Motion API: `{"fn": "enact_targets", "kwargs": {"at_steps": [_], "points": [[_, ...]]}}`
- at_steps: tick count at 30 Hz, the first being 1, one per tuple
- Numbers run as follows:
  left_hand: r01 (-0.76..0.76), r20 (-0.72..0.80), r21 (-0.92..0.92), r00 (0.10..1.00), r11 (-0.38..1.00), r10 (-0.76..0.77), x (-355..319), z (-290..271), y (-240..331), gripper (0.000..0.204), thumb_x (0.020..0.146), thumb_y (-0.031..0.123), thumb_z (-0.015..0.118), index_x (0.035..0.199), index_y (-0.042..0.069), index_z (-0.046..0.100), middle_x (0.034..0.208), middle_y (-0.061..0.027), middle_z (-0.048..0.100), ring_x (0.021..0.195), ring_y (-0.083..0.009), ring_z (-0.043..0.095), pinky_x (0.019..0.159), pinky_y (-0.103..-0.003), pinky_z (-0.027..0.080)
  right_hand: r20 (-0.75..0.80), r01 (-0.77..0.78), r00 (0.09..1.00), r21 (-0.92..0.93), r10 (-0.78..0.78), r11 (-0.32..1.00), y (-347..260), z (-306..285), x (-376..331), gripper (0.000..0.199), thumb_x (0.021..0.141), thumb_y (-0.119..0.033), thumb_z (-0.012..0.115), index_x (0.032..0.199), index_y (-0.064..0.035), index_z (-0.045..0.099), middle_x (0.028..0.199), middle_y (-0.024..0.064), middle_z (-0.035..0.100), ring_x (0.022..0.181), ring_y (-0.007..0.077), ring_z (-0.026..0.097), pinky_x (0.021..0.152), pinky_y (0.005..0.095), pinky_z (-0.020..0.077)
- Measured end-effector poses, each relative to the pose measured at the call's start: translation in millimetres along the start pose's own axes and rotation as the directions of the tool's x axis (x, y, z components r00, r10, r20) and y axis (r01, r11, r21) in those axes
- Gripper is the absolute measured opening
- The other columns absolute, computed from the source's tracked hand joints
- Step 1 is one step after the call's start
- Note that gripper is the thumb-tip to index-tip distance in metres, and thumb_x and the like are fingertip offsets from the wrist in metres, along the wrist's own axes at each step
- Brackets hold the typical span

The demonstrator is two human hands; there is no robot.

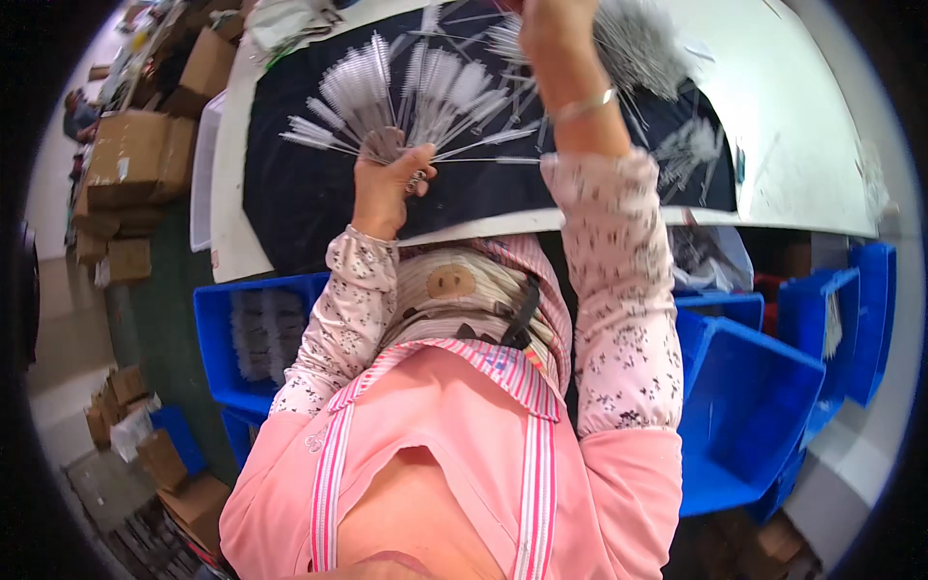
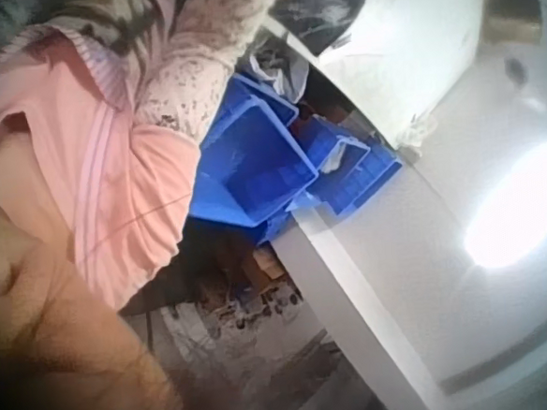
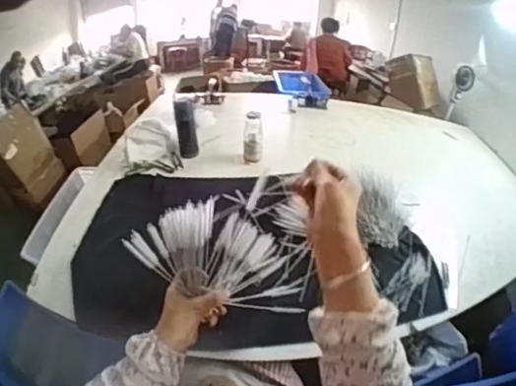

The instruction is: The person gathers loose wire brushes from a table, aligns them into neat bundles, and secures each bundle with a metal twist tie. The person then places the finished bundles into a blue bin. The process is repeated for multiple batches throughout the clip.

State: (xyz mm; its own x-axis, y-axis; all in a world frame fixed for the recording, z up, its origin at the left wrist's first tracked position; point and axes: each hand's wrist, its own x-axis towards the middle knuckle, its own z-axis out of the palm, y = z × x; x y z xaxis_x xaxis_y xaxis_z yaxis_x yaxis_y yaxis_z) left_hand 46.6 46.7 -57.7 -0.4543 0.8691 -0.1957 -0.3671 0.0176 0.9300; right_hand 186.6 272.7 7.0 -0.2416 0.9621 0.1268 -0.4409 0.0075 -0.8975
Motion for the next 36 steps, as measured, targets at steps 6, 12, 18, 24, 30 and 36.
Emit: {"fn": "enact_targets", "kwargs": {"at_steps": [6, 12, 18, 24, 30, 36], "points": [[0.083, -0.112, -0.023, 0.99, 0.996, -0.085, 11.6, -18.0, -19.0, 0.039, 0.073, 0.0, 0.074, 0.101, 0.004, 0.048, 0.078, -0.0075, 0.06, 0.054, -0.0175, 0.059, 0.038, -0.024, 0.042, -0.107, -0.099, 0.991, -0.246, 0.075, 0.964, -65.0, -132.9, 13.0, 0.007, 0.083, -0.007, 0.065, 0.085, -0.0012, 0.063, 0.063, 0.0027, 0.057, 0.052, 0.013, 0.055, 0.056, 0.0289, 0.0513], [0.109, -0.111, -0.157, 0.986, 0.982, -0.127, 8.1, -28.8, -11.4, 0.038, 0.074, 0.0, 0.074, 0.098, 0.008, 0.046, 0.075, -0.0052, 0.058, 0.056, -0.0157, 0.06, 0.038, -0.023, 0.043, -0.584, -0.494, 0.81, -0.637, 0.047, 0.592, -58.1, -311.7, -44.4, 0.019, 0.077, -0.007, 0.068, 0.093, 0.0037, 0.064, 0.062, 0.0054, 0.059, 0.046, 0.0149, 0.055, 0.047, 0.0301, 0.053], [0.11, -0.063, -0.271, 0.989, 0.956, -0.131, 4.8, -28.6, -9.9, 0.037, 0.075, -0.001, 0.074, 0.098, 0.01, 0.046, 0.076, -0.0063, 0.059, 0.055, -0.0178, 0.06, 0.038, -0.024, 0.042, -0.462, -0.456, 0.869, -0.887, -0.175, 0.078, -47.1, -272.5, -55.5, 0.029, 0.082, -0.027, 0.064, 0.076, 0.001, 0.069, 0.059, 0.007, 0.063, 0.051, 0.0133, 0.061, 0.047, 0.0286, 0.0498], [0.171, -0.072, -0.417, 0.973, 0.892, -0.22, 0.2, -36.1, -9.3, 0.032, 0.076, -0.001, 0.072, 0.093, 0.013, 0.049, 0.077, -0.0039, 0.059, 0.06, -0.0185, 0.061, 0.043, -0.024, 0.044, 0.527, -0.15, 0.487, -0.736, 0.697, 0.661, 30.8, -66.9, -143.5, 0.054, 0.081, -0.022, 0.072, 0.125, 0.0035, 0.052, 0.095, 0.0113, 0.066, 0.082, 0.0135, 0.064, 0.068, 0.0281, 0.0532], [0.119, 0.006, -0.356, 0.992, 0.927, -0.125, -16.1, -36.5, -0.7, 0.03, 0.08, 0.007, 0.072, 0.099, 0.012, 0.048, 0.081, -0.0039, 0.061, 0.062, -0.0173, 0.061, 0.043, -0.026, 0.043, 0.253, -0.328, 0.912, -0.025, 0.323, 0.944, 76.4, 54.9, -163.2, 0.051, 0.08, -0.018, 0.074, 0.118, 0.0073, 0.053, 0.097, 0.0091, 0.064, 0.085, 0.0133, 0.06, 0.076, 0.0253, 0.0485], [0.023, 0.081, -0.274, 0.997, 0.961, -0.001, -30.1, -43.1, 6.7, 0.026, 0.083, 0.018, 0.071, 0.099, 0.012, 0.051, 0.086, -0.0038, 0.062, 0.067, -0.0175, 0.061, 0.046, -0.025, 0.041, 0.314, -0.478, 0.858, 0.197, 0.407, 0.856, 76.8, 84.9, -157.9, 0.024, 0.079, -0.011, 0.073, 0.097, 0.0006, 0.062, 0.082, 0.0043, 0.064, 0.066, 0.0101, 0.057, 0.056, 0.0232, 0.046]]}}
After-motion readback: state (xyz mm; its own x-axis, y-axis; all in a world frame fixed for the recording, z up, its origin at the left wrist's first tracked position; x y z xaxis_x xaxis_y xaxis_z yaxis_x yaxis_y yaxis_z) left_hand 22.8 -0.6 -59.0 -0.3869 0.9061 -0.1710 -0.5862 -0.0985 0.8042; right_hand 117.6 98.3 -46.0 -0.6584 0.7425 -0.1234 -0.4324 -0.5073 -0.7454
